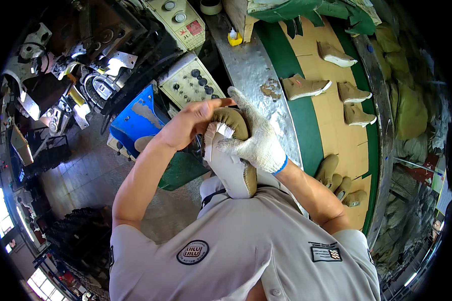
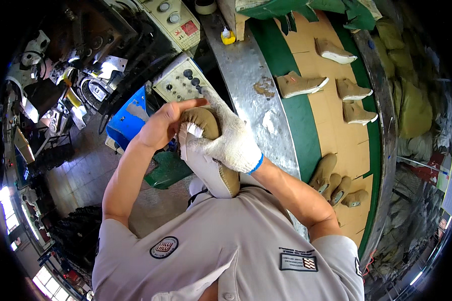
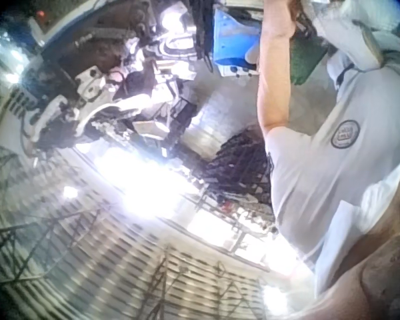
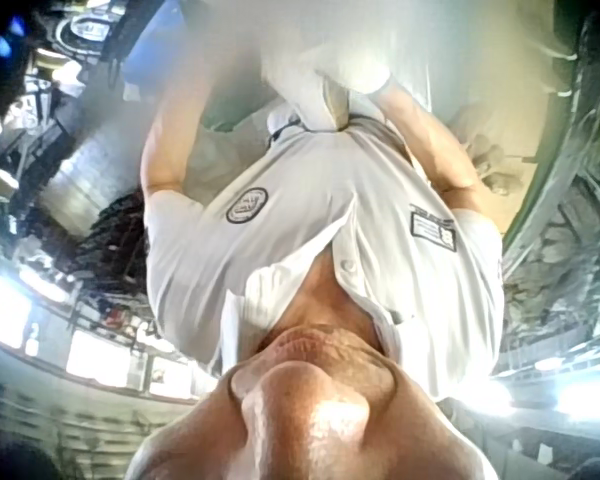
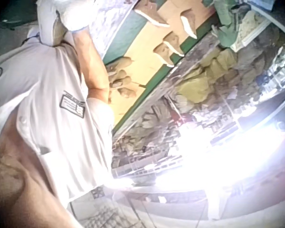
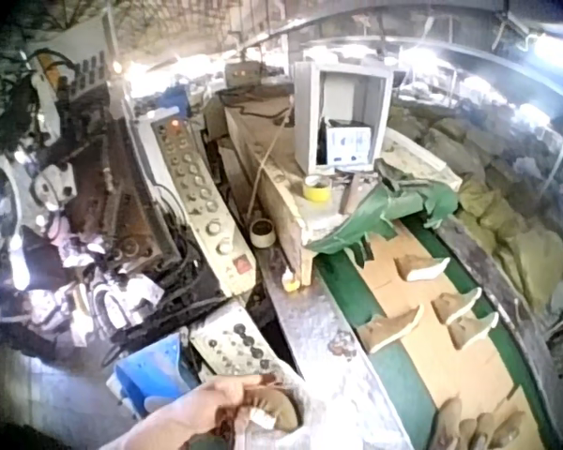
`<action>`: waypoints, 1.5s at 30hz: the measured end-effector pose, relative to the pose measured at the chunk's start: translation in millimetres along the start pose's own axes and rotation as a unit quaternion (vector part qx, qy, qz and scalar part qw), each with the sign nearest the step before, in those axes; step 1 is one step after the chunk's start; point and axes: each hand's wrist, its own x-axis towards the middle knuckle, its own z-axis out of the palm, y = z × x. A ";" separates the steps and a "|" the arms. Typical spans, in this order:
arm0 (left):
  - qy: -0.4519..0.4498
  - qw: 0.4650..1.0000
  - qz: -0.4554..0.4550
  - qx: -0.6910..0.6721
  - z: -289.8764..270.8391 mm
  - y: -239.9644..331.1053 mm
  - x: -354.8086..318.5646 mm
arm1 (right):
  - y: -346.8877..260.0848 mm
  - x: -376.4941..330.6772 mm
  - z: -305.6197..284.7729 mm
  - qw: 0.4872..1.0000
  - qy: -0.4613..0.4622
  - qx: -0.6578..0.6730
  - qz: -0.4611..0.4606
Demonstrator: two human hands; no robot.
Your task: The person takes boots on lasts from a conveyor, places them into a toe lasting machine to shape the toe, and uses both hands to pull and smooth the leather over the bottom of the last.
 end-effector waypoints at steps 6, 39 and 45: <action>-0.003 0.981 -0.021 0.194 -7.9 0.7 17.8 | 14.8 1.6 1.5 0.995 0.029 -0.075 -0.057; 0.041 0.992 -0.007 0.116 5.3 -6.2 24.1 | 47.7 -10.8 -13.9 0.995 -0.030 0.098 -0.021; 0.082 0.987 -0.044 0.134 11.4 -7.2 41.8 | 51.3 -7.7 -20.0 0.996 -0.004 0.092 -0.010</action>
